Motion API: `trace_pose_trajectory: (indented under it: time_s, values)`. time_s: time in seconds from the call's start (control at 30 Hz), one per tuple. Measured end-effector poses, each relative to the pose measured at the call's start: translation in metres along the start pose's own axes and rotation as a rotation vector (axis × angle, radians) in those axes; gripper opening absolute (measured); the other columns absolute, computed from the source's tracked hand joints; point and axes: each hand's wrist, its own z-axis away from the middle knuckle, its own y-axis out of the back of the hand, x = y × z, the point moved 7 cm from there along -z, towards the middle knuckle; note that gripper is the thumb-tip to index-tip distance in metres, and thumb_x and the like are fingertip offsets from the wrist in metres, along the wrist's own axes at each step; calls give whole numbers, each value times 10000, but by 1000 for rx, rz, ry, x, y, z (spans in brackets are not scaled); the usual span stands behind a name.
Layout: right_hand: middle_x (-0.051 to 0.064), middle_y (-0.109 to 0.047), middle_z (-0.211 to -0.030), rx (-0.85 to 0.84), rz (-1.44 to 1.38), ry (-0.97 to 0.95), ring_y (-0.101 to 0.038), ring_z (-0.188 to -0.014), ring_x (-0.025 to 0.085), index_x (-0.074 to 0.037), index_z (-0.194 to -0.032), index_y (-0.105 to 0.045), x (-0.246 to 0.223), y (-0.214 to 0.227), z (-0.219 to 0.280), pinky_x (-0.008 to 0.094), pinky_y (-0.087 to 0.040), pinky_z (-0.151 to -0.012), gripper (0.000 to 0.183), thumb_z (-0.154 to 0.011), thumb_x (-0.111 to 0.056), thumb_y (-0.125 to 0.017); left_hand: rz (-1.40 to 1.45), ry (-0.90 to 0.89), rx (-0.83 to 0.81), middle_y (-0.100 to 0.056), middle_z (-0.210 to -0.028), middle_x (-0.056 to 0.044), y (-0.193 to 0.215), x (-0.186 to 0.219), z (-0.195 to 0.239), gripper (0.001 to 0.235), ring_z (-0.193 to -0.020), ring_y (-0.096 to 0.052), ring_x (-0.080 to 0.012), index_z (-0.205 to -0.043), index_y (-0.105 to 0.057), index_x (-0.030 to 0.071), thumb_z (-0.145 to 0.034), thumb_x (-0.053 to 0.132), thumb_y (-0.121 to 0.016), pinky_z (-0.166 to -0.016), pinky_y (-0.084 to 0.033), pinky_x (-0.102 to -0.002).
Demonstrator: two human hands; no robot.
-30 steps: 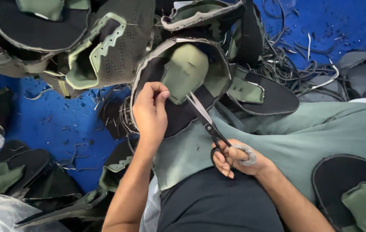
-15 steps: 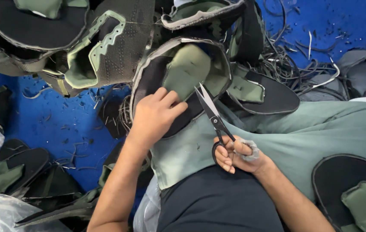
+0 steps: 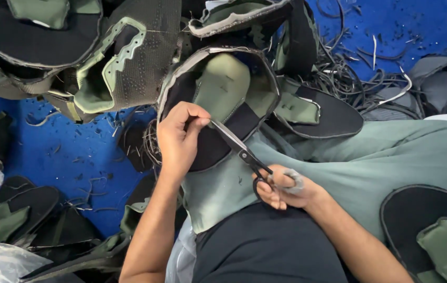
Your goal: The person uses scissors to trim excess lining and material from shoe upper components.
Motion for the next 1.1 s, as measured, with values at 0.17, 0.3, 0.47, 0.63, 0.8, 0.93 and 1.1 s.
trace_pose_trajectory:
  time_s: [0.17,0.3,0.47,0.63,0.8,0.93,1.1]
  values:
    - [34,-516,-683,121,108,-23,-548,-571,116,-34,-854,-523,4,20,1,208,-437,-447,621,-881,-587,-805,85,26,-12,-633,-872,-11,0,-10,2,126,-727,-578,-72,-931,-651,12,-901,-110,-667,-659,-473,-219]
    - [49,-542,-671,119,87,-100,-577,-535,114,-49,-829,-527,5,8,0,226,-465,-428,537,-778,-466,-860,246,159,45,-629,-846,31,1,-28,5,128,-671,-542,-28,-944,-644,32,-951,-95,-627,-587,-450,-198]
    - [53,-544,-719,95,17,-25,-583,-588,124,-20,-870,-539,7,20,-2,215,-461,-454,488,-846,-431,-800,213,137,12,-623,-830,21,0,-34,8,110,-687,-541,-33,-962,-653,35,-966,-74,-633,-605,-449,-199]
    - [53,-537,-727,108,122,-3,-577,-600,132,-11,-888,-530,3,14,-1,212,-455,-466,587,-908,-530,-804,505,102,38,-632,-953,-11,2,-43,7,63,-716,-550,-49,-996,-607,44,-1014,-14,-623,-600,-457,-203]
    - [50,-569,-756,31,109,-65,-607,-651,127,-51,-912,-535,-7,-13,-15,236,-499,-508,715,-765,-706,-781,632,108,236,-668,-959,-48,9,-44,8,68,-668,-539,-59,-1015,-614,41,-1033,66,-675,-545,-440,-207]
    - [65,-572,-738,64,158,-67,-595,-628,130,-40,-888,-531,-16,-10,-33,232,-492,-515,721,-777,-706,-784,589,94,257,-672,-943,-48,10,-44,9,70,-637,-520,-55,-1016,-617,39,-1031,68,-680,-535,-419,-202]
    - [40,-557,-752,47,85,-48,-571,-616,103,-54,-975,-557,-16,-6,-39,212,-480,-515,682,-780,-671,-772,592,82,251,-674,-942,-48,10,-46,12,91,-636,-510,-51,-1009,-610,40,-1023,75,-693,-543,-412,-201]
